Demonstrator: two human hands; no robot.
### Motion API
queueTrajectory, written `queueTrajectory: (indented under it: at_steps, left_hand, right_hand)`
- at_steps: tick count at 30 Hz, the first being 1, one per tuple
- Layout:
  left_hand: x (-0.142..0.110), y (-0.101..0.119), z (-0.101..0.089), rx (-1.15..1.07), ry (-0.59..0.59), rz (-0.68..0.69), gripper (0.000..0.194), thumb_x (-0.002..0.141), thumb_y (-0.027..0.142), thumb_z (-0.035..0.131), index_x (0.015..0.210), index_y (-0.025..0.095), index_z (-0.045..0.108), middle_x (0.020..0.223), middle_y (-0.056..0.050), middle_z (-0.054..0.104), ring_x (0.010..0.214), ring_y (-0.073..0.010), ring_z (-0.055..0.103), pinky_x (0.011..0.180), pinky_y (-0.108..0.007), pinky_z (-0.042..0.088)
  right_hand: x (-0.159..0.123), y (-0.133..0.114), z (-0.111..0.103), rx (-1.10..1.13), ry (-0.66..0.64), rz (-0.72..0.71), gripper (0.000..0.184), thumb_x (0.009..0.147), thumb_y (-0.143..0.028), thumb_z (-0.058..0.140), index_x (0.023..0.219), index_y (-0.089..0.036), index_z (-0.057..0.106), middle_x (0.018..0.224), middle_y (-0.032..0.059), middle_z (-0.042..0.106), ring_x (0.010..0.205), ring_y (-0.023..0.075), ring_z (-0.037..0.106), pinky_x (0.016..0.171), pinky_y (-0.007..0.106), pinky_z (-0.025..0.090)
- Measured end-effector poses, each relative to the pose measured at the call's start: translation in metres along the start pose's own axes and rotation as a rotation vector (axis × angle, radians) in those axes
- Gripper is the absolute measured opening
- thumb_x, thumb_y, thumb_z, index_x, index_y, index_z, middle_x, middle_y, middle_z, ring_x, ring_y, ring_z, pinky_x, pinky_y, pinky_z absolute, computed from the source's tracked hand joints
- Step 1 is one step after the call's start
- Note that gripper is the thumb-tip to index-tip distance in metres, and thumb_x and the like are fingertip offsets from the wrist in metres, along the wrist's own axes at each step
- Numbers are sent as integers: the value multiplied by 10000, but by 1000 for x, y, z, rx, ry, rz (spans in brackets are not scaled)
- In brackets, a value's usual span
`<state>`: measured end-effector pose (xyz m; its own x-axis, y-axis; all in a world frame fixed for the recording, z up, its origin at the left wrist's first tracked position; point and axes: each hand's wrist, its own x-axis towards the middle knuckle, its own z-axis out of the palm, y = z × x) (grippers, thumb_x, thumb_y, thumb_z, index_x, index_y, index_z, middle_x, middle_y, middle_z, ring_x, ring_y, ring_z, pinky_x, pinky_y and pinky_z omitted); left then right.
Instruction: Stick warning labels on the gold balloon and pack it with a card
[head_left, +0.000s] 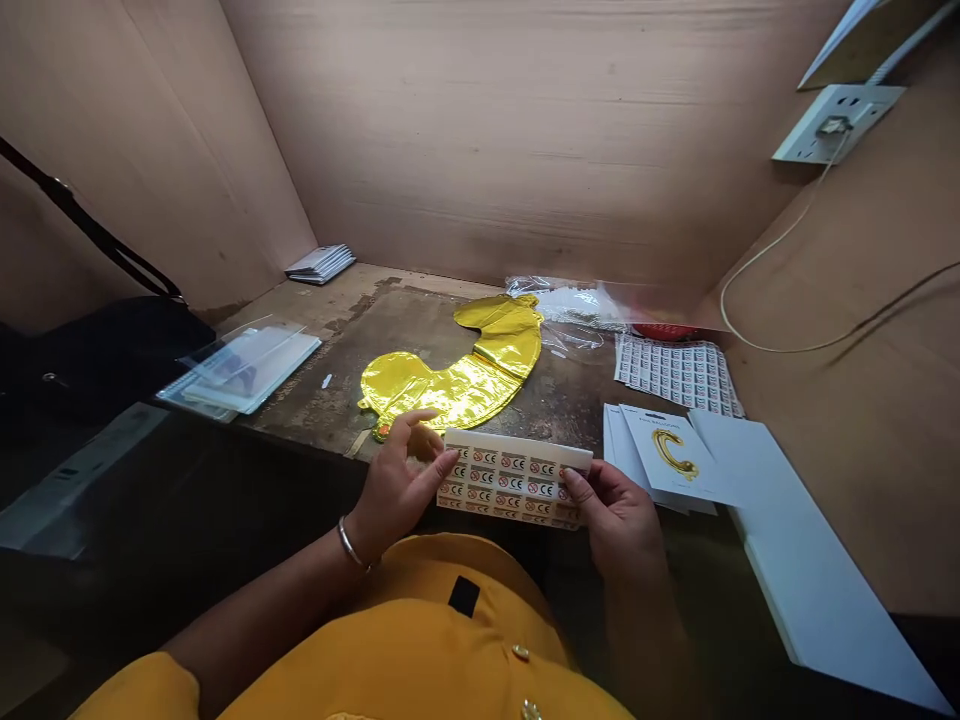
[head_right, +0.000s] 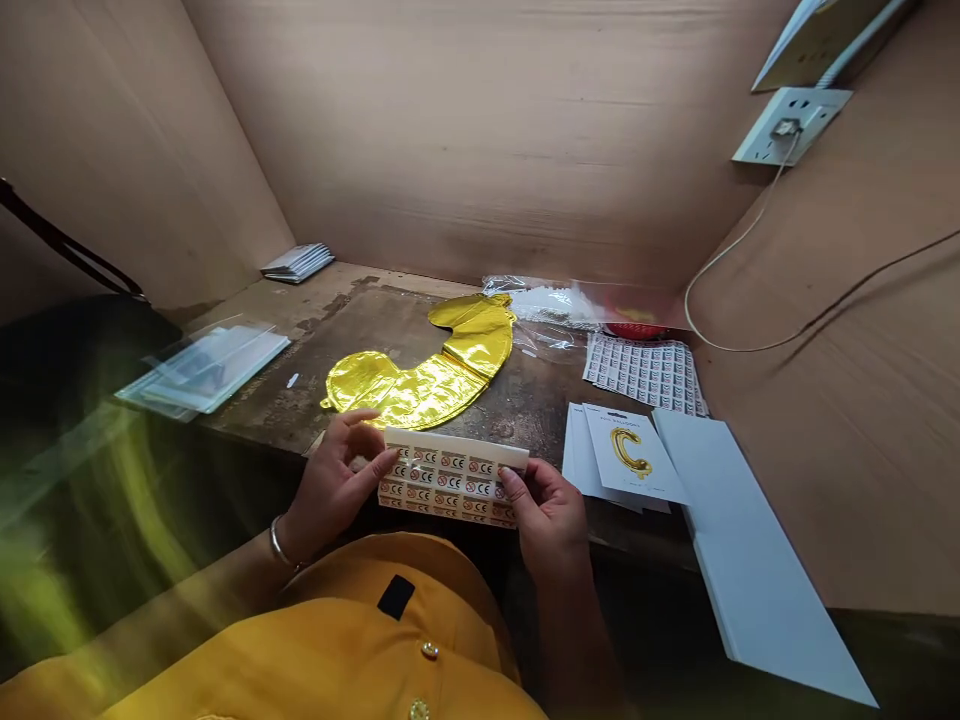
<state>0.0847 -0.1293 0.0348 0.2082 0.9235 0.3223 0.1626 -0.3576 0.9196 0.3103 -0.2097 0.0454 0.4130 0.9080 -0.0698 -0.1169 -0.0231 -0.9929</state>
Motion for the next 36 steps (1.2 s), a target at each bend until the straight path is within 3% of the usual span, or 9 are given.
queueTrajectory:
  at_steps: [3, 9, 14, 18, 22, 27, 29, 33, 36]
  left_hand:
    - [-13, 5, 9, -109, -98, -35, 417, 857, 270, 634, 1228, 214, 452, 668, 53, 549, 593, -103, 547, 587, -213, 471]
    - [-24, 15, 22, -289, -182, -47, 378, 850, 267, 646, 1210, 211, 544, 807, 8, 602, 694, -103, 590, 637, -211, 507]
    - [-19, 16, 13, -378, -179, -127, 282, 823, 295, 679, 1079, 189, 626, 818, -10, 646, 711, -112, 609, 655, -213, 522]
    - [-8, 11, -3, -292, -236, -112, 161, 785, 258, 711, 908, 155, 693, 870, -47, 694, 791, -145, 640, 731, -245, 540]
    - [11, -3, -30, -278, -155, -205, 125, 760, 241, 734, 853, 163, 704, 855, -32, 701, 774, -131, 645, 729, -229, 544]
    - [33, -34, -76, -371, -111, -309, 154, 745, 249, 753, 866, 172, 696, 915, -24, 696, 783, -119, 651, 721, -213, 553]
    - [39, -45, -94, -375, -98, -321, 163, 751, 249, 746, 888, 177, 696, 933, -25, 699, 782, -120, 657, 716, -214, 561]
    - [45, -58, -122, -372, -125, -325, 152, 766, 233, 720, 908, 183, 701, 928, -29, 715, 792, -135, 677, 731, -235, 580]
    - [44, -63, -138, -378, -142, -333, 147, 752, 241, 729, 883, 177, 707, 877, -31, 720, 774, -146, 682, 709, -243, 589]
  right_hand:
    - [-11, 3, -10, 40, 54, -12, 318, 642, -456, 789, 780, -185, 696, 714, 16, 711, 651, 166, 653, 665, 300, 574]
    - [-23, 4, -22, 39, 77, -13, 328, 652, -452, 782, 812, -179, 697, 737, 35, 723, 667, 196, 670, 665, 343, 588]
    - [-18, 4, -10, 16, 48, -27, 307, 674, -438, 770, 823, -181, 695, 739, 33, 723, 649, 187, 663, 636, 331, 587]
    - [-10, 1, 19, -21, -46, 5, 286, 691, -428, 763, 810, -176, 698, 713, 27, 712, 666, 180, 665, 649, 307, 579]
    - [4, -2, 57, -41, -173, 63, 281, 750, -415, 718, 897, -175, 703, 783, 42, 725, 682, 187, 673, 660, 326, 579]
    - [18, 4, 115, -86, -163, 26, 198, 788, -382, 686, 838, -190, 676, 766, 33, 714, 677, 178, 678, 641, 308, 580]
    - [17, 6, 138, -117, -79, -40, 189, 794, -356, 687, 912, -215, 643, 800, 28, 715, 696, 178, 687, 647, 309, 587]
    - [13, 5, 169, -340, 28, -295, 491, 798, -259, 690, 1259, -310, 530, 857, 6, 724, 755, 177, 698, 689, 319, 594]
    - [13, -3, 182, -594, -74, -453, 336, 802, -219, 677, 1119, -332, 665, 912, 12, 743, 757, 185, 700, 709, 334, 593]
